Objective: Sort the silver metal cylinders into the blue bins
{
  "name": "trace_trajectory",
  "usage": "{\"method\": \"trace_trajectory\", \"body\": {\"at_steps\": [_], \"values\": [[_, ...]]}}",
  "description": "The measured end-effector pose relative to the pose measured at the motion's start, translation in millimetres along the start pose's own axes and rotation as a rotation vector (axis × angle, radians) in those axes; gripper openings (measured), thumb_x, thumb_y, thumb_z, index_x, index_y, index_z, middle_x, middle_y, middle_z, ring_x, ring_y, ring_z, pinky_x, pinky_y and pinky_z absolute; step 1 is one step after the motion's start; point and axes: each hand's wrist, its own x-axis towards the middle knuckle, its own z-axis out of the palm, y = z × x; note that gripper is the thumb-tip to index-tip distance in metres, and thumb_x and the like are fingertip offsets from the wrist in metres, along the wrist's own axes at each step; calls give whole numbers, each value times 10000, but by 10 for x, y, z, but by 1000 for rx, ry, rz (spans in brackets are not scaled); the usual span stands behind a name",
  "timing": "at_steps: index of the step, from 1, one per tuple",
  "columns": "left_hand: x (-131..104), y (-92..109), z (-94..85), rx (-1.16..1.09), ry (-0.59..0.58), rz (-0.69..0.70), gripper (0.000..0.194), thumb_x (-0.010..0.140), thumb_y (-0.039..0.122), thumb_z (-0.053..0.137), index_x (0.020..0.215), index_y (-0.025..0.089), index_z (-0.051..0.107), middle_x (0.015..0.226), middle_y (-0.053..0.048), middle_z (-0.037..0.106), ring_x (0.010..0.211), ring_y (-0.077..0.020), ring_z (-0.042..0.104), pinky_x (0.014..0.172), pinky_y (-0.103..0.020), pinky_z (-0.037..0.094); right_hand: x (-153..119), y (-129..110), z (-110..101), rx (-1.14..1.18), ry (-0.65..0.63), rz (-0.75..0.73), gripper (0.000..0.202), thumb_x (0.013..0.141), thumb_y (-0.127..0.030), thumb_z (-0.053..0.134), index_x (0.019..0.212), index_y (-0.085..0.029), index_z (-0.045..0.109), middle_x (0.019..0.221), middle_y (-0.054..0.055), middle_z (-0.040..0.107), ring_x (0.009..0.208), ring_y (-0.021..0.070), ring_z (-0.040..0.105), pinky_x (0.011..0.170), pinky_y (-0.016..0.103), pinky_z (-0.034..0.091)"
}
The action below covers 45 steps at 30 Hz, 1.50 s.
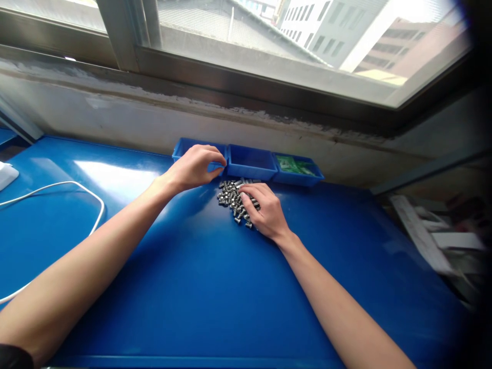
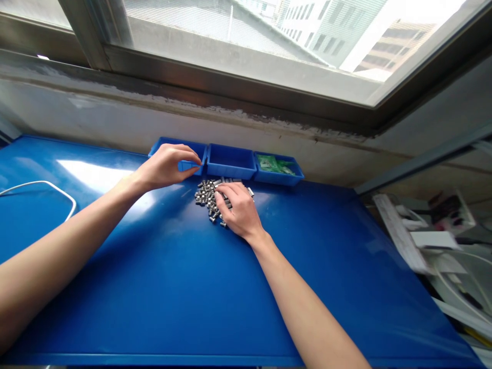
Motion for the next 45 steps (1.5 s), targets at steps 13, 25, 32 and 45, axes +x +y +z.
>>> {"method": "trace_trajectory", "body": {"at_steps": [13, 25, 32, 45], "values": [[-113, -157, 205, -11, 53, -33, 306, 870, 227, 587, 1119, 185, 760, 1062, -81, 774, 968, -220, 726, 926, -313, 536, -15, 4, 2, 1, 5, 2, 178, 990, -288, 529, 1036, -231, 691, 1099, 80, 739, 1073, 260, 654, 974, 474, 533], [-112, -196, 239, -87, 208, 106, 221, 843, 162, 614, 999, 200, 765, 1116, -82, 740, 1211, -234, 604, 1059, -386, 490, -15, 19, 6, 10, 1, 7, 176, 988, -281, 535, 1043, -221, 691, 1102, 83, 736, 1079, 256, 650, 986, 460, 523], [-97, -121, 238, 118, 162, 65, 253, 883, 109, 536, 961, 176, 767, 1025, -85, 752, 965, -232, 604, 895, -384, 525, -11, 28, 11, -3, 12, -9, 180, 988, -290, 537, 1033, -222, 697, 1103, 82, 740, 1075, 258, 654, 990, 455, 522], [-350, 96, 286, -24, -12, -10, 303, 886, 168, 571, 1140, 163, 735, 1126, -95, 719, 1041, -231, 672, 948, -349, 536, -27, 5, 32, -161, 48, -60, 188, 993, -251, 519, 1015, -206, 700, 1094, 82, 753, 1047, 264, 659, 937, 446, 496]]}}
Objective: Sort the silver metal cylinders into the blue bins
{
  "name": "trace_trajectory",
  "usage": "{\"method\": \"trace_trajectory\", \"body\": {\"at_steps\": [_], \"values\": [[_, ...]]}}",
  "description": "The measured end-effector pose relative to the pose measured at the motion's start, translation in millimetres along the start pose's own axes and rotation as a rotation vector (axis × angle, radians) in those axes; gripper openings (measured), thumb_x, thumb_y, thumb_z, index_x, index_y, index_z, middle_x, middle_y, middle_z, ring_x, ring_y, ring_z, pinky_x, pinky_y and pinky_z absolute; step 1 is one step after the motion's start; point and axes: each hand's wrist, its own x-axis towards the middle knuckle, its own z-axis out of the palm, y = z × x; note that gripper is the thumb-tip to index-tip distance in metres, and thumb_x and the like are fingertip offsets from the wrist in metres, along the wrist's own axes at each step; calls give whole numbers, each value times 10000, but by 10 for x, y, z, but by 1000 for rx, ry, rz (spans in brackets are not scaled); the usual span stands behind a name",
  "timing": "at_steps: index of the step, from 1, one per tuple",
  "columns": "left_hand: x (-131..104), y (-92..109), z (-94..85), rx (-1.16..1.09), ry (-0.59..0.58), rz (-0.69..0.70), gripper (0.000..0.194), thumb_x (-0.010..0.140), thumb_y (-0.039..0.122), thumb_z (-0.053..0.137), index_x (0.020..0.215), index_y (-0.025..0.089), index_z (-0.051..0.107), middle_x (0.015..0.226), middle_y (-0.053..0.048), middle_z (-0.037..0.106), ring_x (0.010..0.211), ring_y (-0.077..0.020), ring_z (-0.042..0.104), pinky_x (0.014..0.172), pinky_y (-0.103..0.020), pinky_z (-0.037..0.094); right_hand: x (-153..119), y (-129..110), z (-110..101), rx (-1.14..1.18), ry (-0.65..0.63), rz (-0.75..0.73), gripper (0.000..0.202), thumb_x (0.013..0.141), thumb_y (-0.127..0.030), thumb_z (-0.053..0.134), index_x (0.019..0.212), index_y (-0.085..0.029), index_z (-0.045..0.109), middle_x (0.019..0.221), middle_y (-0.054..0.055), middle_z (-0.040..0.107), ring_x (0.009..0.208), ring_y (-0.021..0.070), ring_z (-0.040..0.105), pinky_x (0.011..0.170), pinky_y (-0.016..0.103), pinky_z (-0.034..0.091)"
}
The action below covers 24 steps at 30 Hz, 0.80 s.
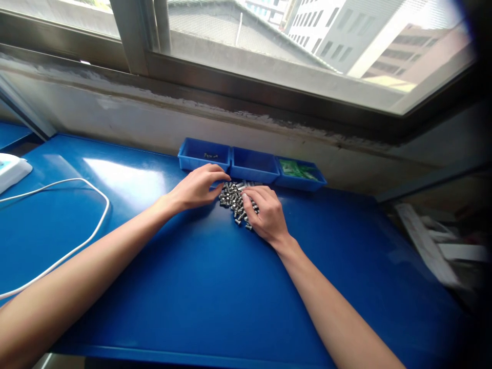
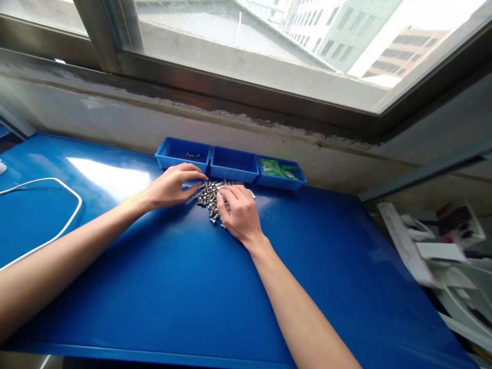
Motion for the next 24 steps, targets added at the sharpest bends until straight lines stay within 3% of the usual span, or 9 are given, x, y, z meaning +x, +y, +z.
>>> {"method": "trace_trajectory", "body": {"at_steps": [7, 15, 24], "values": [[-222, 5, 57, -61, -70, 41, 325, 896, 207, 590, 1186, 166, 730, 1215, -99, 715, 1134, -232, 642, 1025, -353, 519, 10, -16, -12, 20, 13, 5, 198, 1000, -246, 504, 1005, -193, 695, 1080, 88, 753, 1037, 260, 658, 928, 438, 502], [-222, -72, 94, -86, 21, -9, 196, 914, 242, 615, 1005, 162, 768, 1063, -101, 756, 955, -212, 715, 900, -324, 559, 11, -3, -6, 57, -12, 21, 215, 1008, -263, 487, 997, -200, 693, 1064, 90, 747, 1030, 259, 651, 940, 447, 509], [-204, -10, 48, -220, 53, -64, 142, 906, 262, 636, 936, 166, 735, 994, -69, 728, 784, -139, 669, 751, -254, 543, 11, -2, -7, 79, -5, 14, 205, 1004, -248, 497, 1001, -183, 691, 1058, 93, 745, 1021, 253, 648, 946, 439, 517]]}}
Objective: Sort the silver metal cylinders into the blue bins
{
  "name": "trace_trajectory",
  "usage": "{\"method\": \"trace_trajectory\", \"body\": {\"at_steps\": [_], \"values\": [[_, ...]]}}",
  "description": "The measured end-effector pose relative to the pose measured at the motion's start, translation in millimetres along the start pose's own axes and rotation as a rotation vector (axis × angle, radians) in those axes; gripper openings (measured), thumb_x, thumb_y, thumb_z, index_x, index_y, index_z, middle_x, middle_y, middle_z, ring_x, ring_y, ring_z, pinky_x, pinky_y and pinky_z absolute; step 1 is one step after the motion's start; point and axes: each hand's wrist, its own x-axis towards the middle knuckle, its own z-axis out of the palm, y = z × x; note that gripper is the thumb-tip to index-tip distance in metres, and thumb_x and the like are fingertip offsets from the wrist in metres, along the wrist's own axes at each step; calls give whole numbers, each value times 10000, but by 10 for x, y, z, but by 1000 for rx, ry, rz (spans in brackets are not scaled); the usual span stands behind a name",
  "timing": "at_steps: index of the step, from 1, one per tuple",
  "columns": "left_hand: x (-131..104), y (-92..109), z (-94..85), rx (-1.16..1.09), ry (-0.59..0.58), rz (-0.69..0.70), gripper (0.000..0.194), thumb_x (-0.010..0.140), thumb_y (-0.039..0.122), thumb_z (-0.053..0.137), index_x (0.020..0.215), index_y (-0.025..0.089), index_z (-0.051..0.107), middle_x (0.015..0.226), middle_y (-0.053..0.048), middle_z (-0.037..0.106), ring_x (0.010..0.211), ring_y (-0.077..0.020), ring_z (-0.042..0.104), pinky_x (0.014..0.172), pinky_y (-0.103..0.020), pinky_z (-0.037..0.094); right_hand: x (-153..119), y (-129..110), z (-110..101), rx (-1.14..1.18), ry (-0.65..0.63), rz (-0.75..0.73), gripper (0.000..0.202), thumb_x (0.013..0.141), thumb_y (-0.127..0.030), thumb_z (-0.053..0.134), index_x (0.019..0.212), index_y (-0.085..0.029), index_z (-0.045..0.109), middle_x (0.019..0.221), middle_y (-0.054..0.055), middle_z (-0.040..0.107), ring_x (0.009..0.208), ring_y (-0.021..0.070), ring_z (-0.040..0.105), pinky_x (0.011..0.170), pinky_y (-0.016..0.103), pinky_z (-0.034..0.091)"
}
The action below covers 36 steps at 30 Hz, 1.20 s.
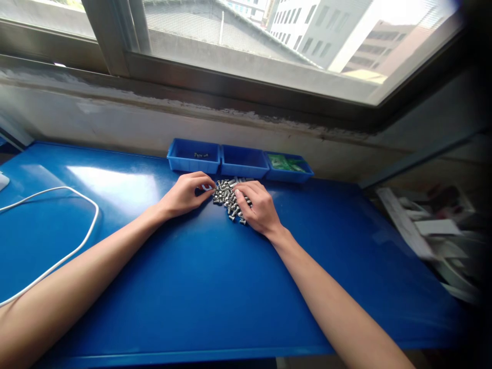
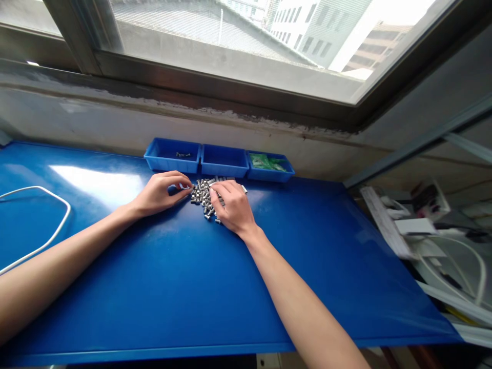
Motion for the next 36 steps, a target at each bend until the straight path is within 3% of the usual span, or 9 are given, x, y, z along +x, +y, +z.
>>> {"method": "trace_trajectory", "body": {"at_steps": [6, 10, 18, 21, 24, 27, 30, 33, 36], "values": [[78, 94, 31, -389, 3, -240, 256, 870, 393, 700, 952, 150, 693, 914, -66, 734, 817, -175, 698, 779, -287, 573, 3, 7, 8, 9, 5, 5, 204, 1002, -255, 500, 1000, -195, 696, 1056, 88, 747, 1015, 250, 657, 952, 438, 524], [186, 115, 3, -573, -11, -394, 425, 812, 471, 761, 1086, 152, 700, 853, -52, 744, 791, -177, 707, 784, -296, 577, 5, 18, 12, 24, -7, 5, 204, 1001, -255, 500, 995, -194, 695, 1043, 87, 750, 1005, 247, 663, 945, 432, 532], [361, -28, -194, -497, 286, -514, 430, 727, 515, 822, 879, 126, 722, 656, -29, 682, 557, -120, 611, 570, -234, 517, 11, 19, 5, 56, -18, 35, 210, 1003, -274, 496, 980, -213, 696, 1039, 77, 753, 1001, 243, 667, 945, 436, 540], [382, -51, -235, -529, 407, -495, 386, 745, 458, 816, 904, 120, 723, 733, -55, 724, 654, -143, 689, 670, -255, 575, 20, 17, 8, 67, -13, 40, 223, 1005, -289, 492, 959, -216, 697, 1017, 78, 755, 988, 244, 670, 938, 437, 543], [391, -19, -243, -587, 443, -483, 415, 756, 429, 808, 999, 102, 727, 869, -92, 760, 808, -182, 745, 819, -309, 605, 21, 18, 10, 74, -9, 47, 226, 1007, -294, 491, 954, -213, 696, 1009, 81, 755, 989, 244, 671, 939, 437, 545], [376, 20, -236, -617, 401, -482, 507, 759, 419, 808, 1140, 100, 709, 966, -114, 769, 915, -219, 752, 898, -348, 599, 20, 15, 6, 75, -9, 44, 219, 1006, -290, 496, 952, -210, 693, 1006, 81, 755, 990, 244, 670, 935, 436, 544], [336, 35, -237, -495, 261, -414, 427, 805, 422, 757, 1102, 115, 732, 922, -98, 773, 866, -220, 750, 839, -336, 605, 22, 6, 1, 74, 0, 33, 213, 1004, -282, 503, 937, -206, 690, 994, 79, 755, 974, 240, 671, 925, 429, 543], [288, 32, -248, -211, 9, -211, 296, 845, 379, 698, 995, 135, 771, 877, -84, 770, 770, -197, 725, 743, -299, 579, 25, 5, 1, 72, -7, 35, 205, 1004, -277, 506, 946, -204, 689, 1002, 80, 753, 979, 241, 670, 932, 432, 539], [243, 14, -247, 37, -172, 14, 251, 841, 309, 680, 1020, 164, 781, 997, -88, 763, 861, -204, 710, 788, -297, 549, 24, 14, 7, 70, -22, 40, 203, 1004, -278, 506, 953, -208, 690, 1011, 78, 752, 993, 243, 667, 942, 434, 538]]}}
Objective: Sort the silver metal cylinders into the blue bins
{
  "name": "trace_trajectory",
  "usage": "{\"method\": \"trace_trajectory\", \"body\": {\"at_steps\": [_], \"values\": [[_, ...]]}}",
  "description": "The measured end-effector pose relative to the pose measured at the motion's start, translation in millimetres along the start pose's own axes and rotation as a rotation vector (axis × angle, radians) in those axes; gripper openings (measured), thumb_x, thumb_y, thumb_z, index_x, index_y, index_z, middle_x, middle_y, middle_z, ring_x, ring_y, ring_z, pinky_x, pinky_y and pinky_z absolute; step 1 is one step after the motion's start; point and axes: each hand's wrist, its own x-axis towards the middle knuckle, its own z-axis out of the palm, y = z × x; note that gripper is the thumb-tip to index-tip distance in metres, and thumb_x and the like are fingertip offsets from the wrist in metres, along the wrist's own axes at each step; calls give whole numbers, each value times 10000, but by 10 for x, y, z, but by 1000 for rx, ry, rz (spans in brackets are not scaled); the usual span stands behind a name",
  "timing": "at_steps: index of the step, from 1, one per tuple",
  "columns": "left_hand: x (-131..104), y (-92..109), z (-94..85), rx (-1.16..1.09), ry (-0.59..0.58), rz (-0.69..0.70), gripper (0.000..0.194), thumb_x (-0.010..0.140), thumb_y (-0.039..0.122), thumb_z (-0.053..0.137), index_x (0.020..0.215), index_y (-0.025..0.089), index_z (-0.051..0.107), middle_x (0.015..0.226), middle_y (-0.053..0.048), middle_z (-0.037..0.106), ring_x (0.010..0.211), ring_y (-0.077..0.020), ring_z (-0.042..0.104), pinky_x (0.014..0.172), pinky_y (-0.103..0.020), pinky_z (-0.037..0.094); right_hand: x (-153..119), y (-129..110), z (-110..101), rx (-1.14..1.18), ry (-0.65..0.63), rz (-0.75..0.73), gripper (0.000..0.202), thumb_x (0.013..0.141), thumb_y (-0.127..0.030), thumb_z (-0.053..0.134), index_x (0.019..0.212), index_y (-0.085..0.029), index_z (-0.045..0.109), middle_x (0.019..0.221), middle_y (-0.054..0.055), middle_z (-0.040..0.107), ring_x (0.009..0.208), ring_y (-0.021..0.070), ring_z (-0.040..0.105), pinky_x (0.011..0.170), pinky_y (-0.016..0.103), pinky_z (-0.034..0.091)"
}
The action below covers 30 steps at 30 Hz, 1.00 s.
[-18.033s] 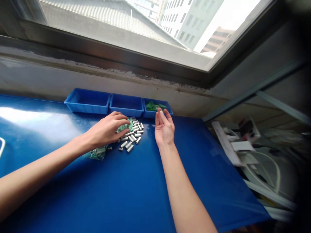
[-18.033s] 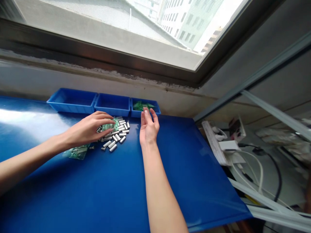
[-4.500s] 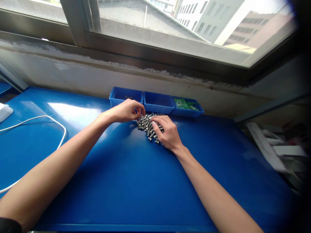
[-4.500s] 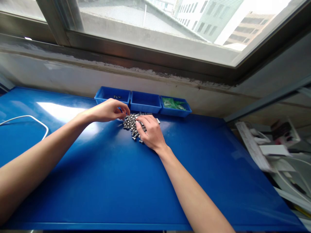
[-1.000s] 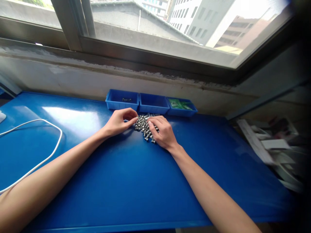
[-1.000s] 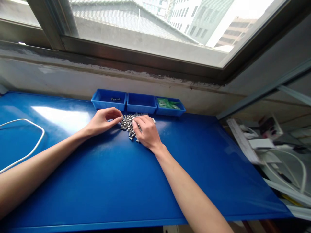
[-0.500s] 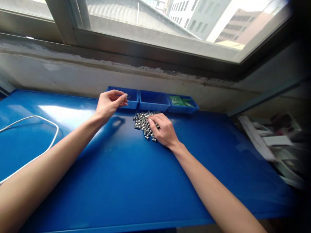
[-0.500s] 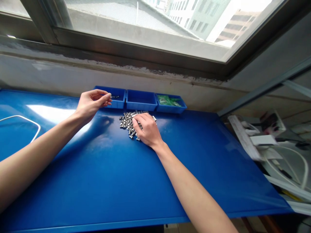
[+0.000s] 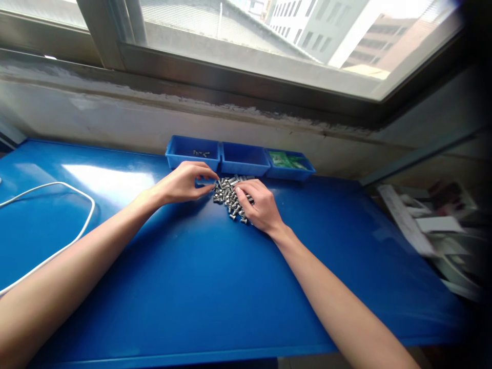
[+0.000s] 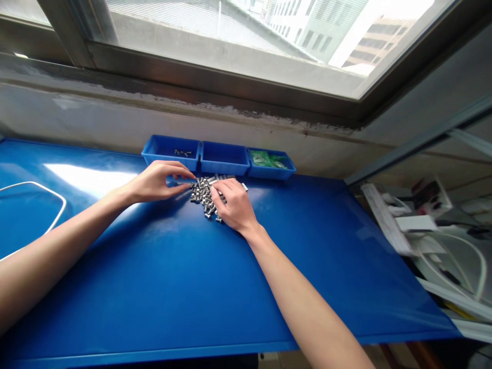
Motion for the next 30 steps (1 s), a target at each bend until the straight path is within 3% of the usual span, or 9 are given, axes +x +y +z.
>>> {"method": "trace_trajectory", "body": {"at_steps": [3, 7, 14, 26, 30], "values": [[-28, -38, 35, 82, -94, 77, 255, 853, 271, 651, 1060, 185, 772, 1063, -85, 744, 928, -210, 702, 828, -297, 534, -3, 9, 5, -4, 6, -3, 204, 1003, -282, 507, 948, -211, 690, 1006, 75, 753, 985, 241, 670, 932, 429, 543], [-33, -97, 88, 111, -116, 83, 229, 896, 238, 587, 1032, 191, 765, 1006, -76, 734, 866, -188, 689, 787, -282, 525, -9, 12, 6, -14, 1, 2, 206, 1003, -290, 504, 957, -218, 692, 1009, 75, 754, 986, 247, 674, 929, 433, 544], [-37, -120, 108, 99, -65, 35, 198, 875, 272, 621, 988, 172, 750, 877, -53, 720, 768, -164, 668, 730, -261, 516, -10, 4, -7, -15, -3, -4, 197, 1002, -268, 508, 947, -207, 687, 1003, 74, 753, 976, 239, 674, 927, 419, 540], [-43, -113, 99, 122, -27, -6, 177, 847, 265, 604, 881, 166, 748, 833, -52, 702, 722, -157, 649, 680, -258, 501, -15, 12, 3, -8, 5, -7, 203, 1001, -280, 510, 960, -216, 699, 1010, 76, 756, 973, 242, 680, 916, 432, 549], [-19, -113, 121, 34, 54, -115, 165, 835, 275, 634, 877, 166, 750, 825, -51, 720, 714, -165, 663, 682, -272, 514, -17, 18, 4, -7, 0, -6, 191, 999, -268, 514, 963, -217, 694, 1012, 74, 754, 975, 241, 677, 921, 429, 543]]}}
